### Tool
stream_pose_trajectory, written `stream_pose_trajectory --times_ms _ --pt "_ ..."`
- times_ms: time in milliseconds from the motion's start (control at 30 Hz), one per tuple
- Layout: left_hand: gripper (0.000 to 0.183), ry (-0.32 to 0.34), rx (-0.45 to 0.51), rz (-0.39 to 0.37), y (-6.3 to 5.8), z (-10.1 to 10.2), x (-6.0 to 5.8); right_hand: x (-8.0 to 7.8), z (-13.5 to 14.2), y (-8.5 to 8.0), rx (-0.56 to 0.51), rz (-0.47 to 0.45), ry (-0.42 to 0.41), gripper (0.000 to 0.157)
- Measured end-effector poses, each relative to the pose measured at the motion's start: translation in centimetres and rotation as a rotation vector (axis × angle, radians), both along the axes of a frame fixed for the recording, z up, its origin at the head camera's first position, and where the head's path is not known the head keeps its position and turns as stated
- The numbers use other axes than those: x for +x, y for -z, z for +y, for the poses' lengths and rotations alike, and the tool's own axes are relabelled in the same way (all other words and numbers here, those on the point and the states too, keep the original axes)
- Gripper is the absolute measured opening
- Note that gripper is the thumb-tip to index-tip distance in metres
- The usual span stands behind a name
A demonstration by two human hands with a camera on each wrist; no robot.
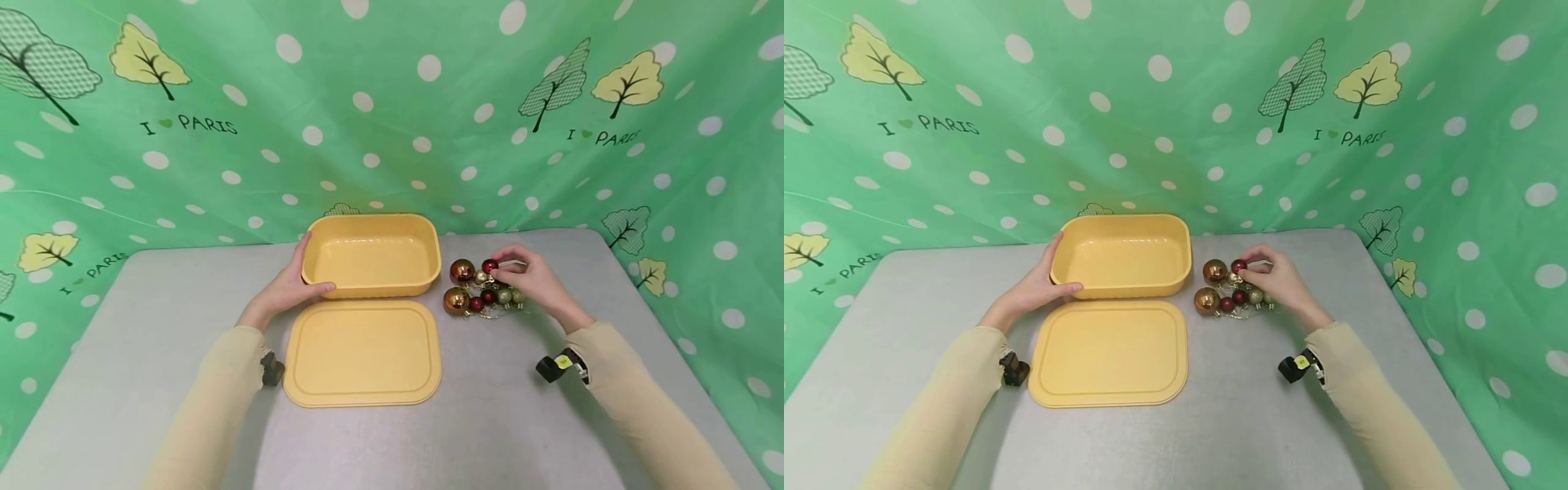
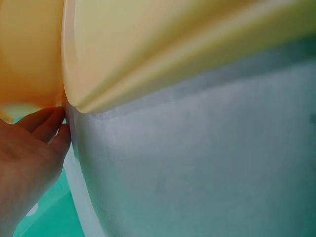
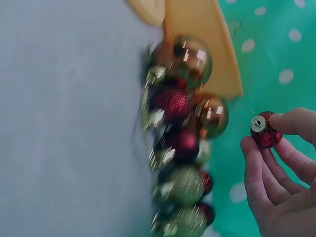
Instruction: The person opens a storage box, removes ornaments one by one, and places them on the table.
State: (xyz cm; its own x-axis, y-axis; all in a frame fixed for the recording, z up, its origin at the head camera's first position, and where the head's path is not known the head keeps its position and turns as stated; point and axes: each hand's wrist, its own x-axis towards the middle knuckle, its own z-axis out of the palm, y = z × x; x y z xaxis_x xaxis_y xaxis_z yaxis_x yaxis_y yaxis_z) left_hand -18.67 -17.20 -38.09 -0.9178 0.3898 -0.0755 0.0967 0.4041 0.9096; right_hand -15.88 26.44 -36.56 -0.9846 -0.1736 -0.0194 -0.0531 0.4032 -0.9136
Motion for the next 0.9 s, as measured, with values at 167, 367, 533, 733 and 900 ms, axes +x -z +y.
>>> stream_pose_trajectory --times_ms 167,367,533,733,900 --pt "0.111 0.000 0.004 -0.004 0.0 -0.1 0.0 0.2 2.3 1.2 0.030 0.010 0.054 0.037" --pt "0.111 -0.003 -0.001 -0.011 0.0 -0.1 0.1 0.5 4.5 2.4 0.052 0.046 0.110 0.037" --pt "0.110 -0.007 0.005 -0.001 0.0 -0.1 0.1 0.7 5.6 3.0 0.133 0.010 0.141 0.040" --pt "0.114 -0.014 0.001 0.016 1.8 -0.6 -0.8 0.5 6.4 3.9 0.137 -0.021 0.159 0.040" --pt "0.116 -0.015 -0.006 0.022 2.9 -1.0 -1.3 0.2 6.5 4.4 0.172 -0.026 0.180 0.037"
